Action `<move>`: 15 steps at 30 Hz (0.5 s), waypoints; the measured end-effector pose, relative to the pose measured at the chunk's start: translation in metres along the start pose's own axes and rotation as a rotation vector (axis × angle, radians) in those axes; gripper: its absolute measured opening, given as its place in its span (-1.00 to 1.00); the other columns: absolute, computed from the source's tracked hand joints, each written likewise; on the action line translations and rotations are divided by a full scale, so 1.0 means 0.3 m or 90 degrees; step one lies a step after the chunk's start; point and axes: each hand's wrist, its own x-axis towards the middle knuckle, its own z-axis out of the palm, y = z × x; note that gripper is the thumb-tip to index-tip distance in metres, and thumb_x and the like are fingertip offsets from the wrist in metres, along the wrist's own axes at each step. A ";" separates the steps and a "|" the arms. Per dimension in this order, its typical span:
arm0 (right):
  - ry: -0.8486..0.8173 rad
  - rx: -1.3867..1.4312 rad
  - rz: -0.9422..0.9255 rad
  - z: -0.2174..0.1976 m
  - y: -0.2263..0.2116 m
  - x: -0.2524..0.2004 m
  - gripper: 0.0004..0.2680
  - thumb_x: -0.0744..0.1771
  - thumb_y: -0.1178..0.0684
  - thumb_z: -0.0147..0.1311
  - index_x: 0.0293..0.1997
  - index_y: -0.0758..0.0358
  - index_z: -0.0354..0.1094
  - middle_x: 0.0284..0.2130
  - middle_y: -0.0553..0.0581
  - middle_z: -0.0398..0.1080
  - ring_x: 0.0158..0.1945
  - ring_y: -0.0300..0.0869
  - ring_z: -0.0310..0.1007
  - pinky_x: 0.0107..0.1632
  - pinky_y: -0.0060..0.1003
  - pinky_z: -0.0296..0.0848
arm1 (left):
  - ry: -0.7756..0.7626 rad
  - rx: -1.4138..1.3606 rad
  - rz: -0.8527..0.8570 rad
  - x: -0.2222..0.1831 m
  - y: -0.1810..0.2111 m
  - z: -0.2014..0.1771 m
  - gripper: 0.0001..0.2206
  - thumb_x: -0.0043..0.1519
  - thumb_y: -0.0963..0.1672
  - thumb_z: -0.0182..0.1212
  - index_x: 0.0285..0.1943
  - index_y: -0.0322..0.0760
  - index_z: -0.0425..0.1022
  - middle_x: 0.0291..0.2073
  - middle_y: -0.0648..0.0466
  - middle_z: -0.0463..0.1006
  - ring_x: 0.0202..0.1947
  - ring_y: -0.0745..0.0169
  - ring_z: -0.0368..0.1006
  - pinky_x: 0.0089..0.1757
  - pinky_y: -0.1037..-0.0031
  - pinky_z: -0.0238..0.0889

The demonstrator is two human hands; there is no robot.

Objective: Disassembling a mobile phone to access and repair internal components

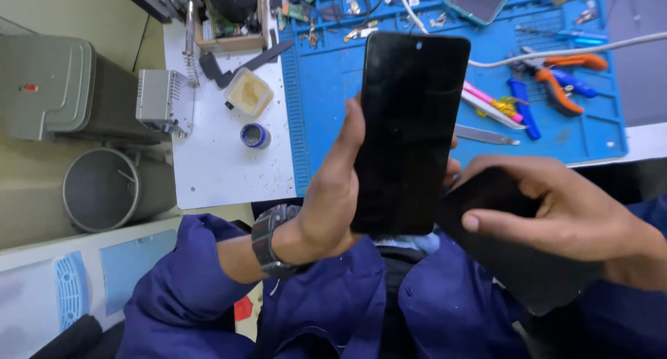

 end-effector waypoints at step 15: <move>0.090 0.138 -0.066 -0.142 0.144 0.066 -0.73 0.26 0.13 0.25 0.03 0.35 0.46 -0.24 0.12 0.57 -0.19 -0.16 0.60 -0.16 -0.35 0.56 | -0.162 0.024 -0.009 0.311 -0.060 -0.011 -0.30 0.41 0.19 -0.24 0.10 -0.55 0.50 -0.15 -0.21 0.62 -0.17 -0.03 0.58 -0.05 0.20 0.47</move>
